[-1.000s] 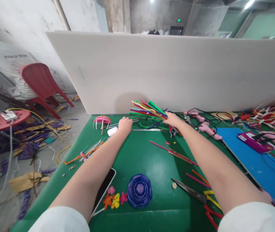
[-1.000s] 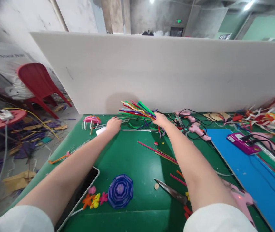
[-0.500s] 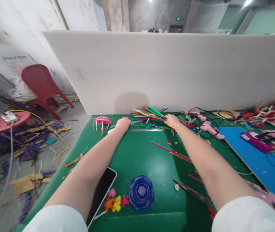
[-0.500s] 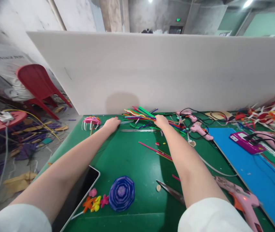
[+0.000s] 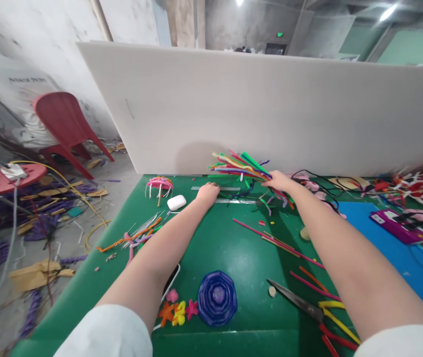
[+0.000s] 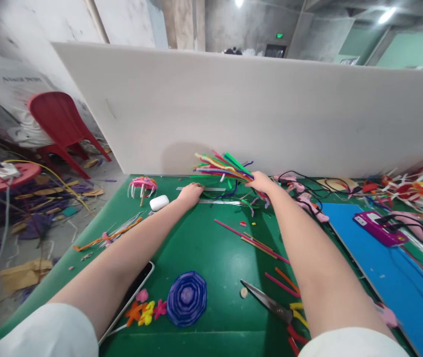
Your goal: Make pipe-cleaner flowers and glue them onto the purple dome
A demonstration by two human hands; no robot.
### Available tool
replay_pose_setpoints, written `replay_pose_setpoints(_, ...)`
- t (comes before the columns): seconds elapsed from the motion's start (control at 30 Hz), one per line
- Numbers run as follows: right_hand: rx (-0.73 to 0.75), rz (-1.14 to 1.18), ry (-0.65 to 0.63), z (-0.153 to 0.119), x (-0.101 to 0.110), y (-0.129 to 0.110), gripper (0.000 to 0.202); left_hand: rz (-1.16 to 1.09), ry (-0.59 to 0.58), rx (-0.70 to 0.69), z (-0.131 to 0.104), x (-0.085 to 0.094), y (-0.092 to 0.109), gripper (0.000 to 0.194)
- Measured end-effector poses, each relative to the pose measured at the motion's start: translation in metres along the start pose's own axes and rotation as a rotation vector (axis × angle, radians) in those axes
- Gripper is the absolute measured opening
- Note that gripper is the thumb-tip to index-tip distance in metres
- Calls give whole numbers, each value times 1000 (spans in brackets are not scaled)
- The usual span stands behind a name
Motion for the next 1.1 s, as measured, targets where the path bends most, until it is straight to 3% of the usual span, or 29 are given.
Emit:
replay_pose_setpoints(0.13,17,29,20,-1,14,-4,34,-11,46,-35,-16,10,0,31)
replay_pose_setpoints(0.23,42,17,12,4,13,-18,33,-17,51,-111,-36,19,5,29)
replay_pose_setpoints(0.47,69,-70,-13,21,-24,-57,32,-2,29,-238,-98,37,19,30)
replay_pose_setpoints(0.63,73,-140,8,19,-46,-74,38,6,50,-280,-119,40,20,30)
replay_pose_setpoints(0.9,153,-151,79,-7,-83,-88,47,-41,147,-225,-115,38,24,31)
replay_pose_setpoints(1.0,166,-113,104,-9,-88,-88,51,-50,207,-136,-96,39,23,40)
replay_pose_setpoints(1.1,177,-52,121,0,-78,-84,53,-36,203,-19,-68,33,15,51)
Point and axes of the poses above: each hand's wrist, its own z-axis towards the middle knuckle, its own x-axis out of the back of the hand, y = z × x, the point moved 4 cm from there along z, towards the middle knuckle, and after that the axes turned 3 degrees about z, right-handed, at the moved point
